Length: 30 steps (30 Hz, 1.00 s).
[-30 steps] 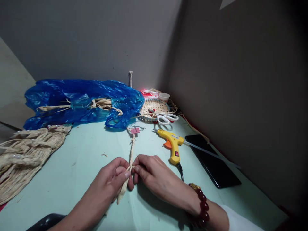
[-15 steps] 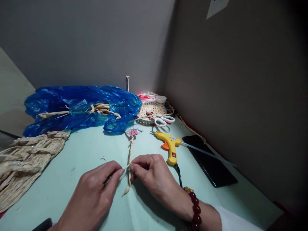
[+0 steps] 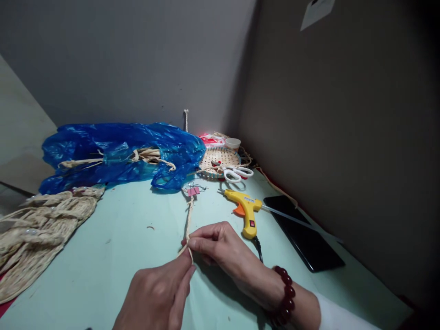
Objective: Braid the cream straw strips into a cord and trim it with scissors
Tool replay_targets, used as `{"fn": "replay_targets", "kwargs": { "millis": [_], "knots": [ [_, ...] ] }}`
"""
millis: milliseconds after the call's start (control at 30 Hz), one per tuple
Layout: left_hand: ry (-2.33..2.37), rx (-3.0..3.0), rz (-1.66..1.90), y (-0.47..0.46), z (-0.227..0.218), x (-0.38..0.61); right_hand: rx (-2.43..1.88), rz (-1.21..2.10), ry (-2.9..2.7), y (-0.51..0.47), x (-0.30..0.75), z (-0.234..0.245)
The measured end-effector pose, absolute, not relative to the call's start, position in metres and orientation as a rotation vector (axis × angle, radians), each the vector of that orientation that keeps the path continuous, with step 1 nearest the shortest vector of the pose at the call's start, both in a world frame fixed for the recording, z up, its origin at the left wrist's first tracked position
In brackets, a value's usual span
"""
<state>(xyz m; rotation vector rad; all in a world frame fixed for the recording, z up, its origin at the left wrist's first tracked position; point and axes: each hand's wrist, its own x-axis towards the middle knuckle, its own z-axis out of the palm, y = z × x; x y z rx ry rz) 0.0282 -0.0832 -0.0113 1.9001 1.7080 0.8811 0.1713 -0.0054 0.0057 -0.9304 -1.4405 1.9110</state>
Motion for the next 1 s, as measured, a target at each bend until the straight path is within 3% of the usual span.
{"fn": "replay_targets", "kwargs": {
  "millis": [267,400,667,900,1000],
  "knots": [
    [1.674,1.704,0.799,-0.048,0.021,0.003,-0.946,1.826,-1.472,-0.007,0.172,0.007],
    [1.294,1.303,0.756,-0.038,0.009,0.005,-0.899,1.702,-1.600,-0.007,0.172,0.000],
    [1.141,0.921,0.771,-0.041,-0.005,0.013,-1.048,1.346,-1.936,-0.008,0.173,0.001],
    [1.299,1.057,0.804,-0.048,-0.012,0.011,-1.175,0.820,-2.303,-0.019,0.175,0.005],
    [1.386,1.195,0.830,-0.049,-0.013,0.009,-1.198,0.757,-2.314,-0.021,0.177,0.007]
  ]
}}
